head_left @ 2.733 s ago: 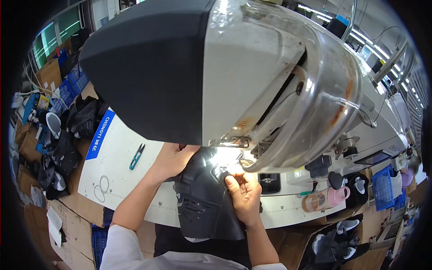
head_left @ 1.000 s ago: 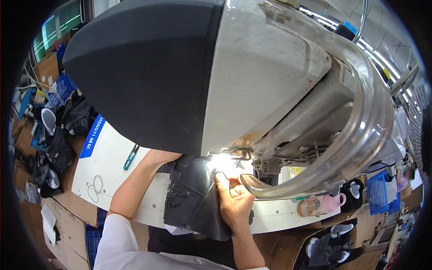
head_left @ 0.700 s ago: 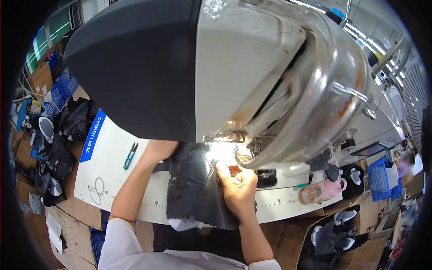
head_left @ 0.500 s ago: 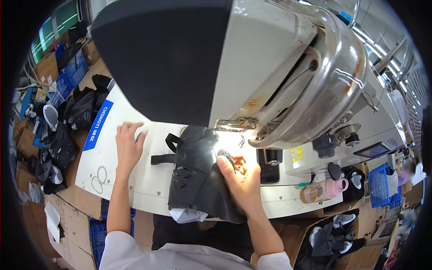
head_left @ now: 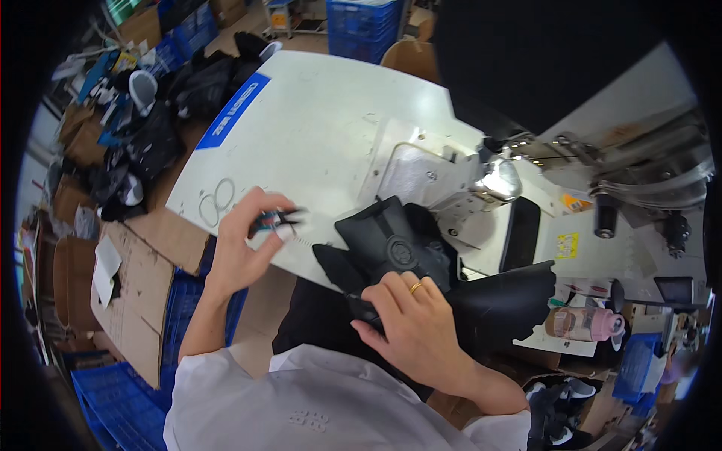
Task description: The person trims threads on shoe components using snips and stitches the shoe parts together with a sewing machine.
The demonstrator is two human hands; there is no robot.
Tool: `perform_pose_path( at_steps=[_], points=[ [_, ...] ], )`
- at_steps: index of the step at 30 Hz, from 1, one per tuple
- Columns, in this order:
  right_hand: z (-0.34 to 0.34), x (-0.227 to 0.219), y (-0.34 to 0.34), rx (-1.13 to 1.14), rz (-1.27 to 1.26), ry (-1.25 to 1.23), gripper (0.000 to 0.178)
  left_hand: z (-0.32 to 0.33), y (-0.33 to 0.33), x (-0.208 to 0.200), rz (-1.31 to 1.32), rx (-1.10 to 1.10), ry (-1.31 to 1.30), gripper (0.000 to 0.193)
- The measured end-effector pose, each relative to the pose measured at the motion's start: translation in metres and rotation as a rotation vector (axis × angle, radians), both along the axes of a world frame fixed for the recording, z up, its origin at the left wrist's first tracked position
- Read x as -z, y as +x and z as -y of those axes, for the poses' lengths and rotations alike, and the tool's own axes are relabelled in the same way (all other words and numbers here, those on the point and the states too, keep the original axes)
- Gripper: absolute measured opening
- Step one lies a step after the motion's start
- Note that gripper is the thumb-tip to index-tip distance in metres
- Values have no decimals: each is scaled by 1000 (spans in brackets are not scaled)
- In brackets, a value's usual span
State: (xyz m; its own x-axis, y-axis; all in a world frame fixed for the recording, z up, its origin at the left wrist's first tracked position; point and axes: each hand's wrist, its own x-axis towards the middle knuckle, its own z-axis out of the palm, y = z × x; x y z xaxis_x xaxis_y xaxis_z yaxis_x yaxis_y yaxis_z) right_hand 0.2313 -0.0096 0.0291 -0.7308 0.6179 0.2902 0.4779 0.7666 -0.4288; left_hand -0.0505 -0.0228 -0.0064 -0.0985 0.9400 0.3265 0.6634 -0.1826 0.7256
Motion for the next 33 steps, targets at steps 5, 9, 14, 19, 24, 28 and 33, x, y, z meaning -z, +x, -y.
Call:
perform_pose_path(
  at_steps=[5,9,14,19,24,28,33],
  points=[
    [5,5,-2,21,32,7,40,31,14,-7,-182,159,118,37],
    [8,6,-5,29,39,46,39,36,25,-2,-285,109,182,37],
    [12,9,-9,38,51,49,38,39,24,-8,-341,84,207,36],
    [17,13,-15,22,83,84,39,38,30,-18,-502,174,140,27],
    [18,16,-14,26,77,90,39,39,28,-38,-419,119,77,26],
    [18,18,-14,16,90,103,38,41,39,-38,-459,233,14,22],
    [20,19,-14,15,115,126,37,38,39,-40,-517,303,17,21]
  ],
)
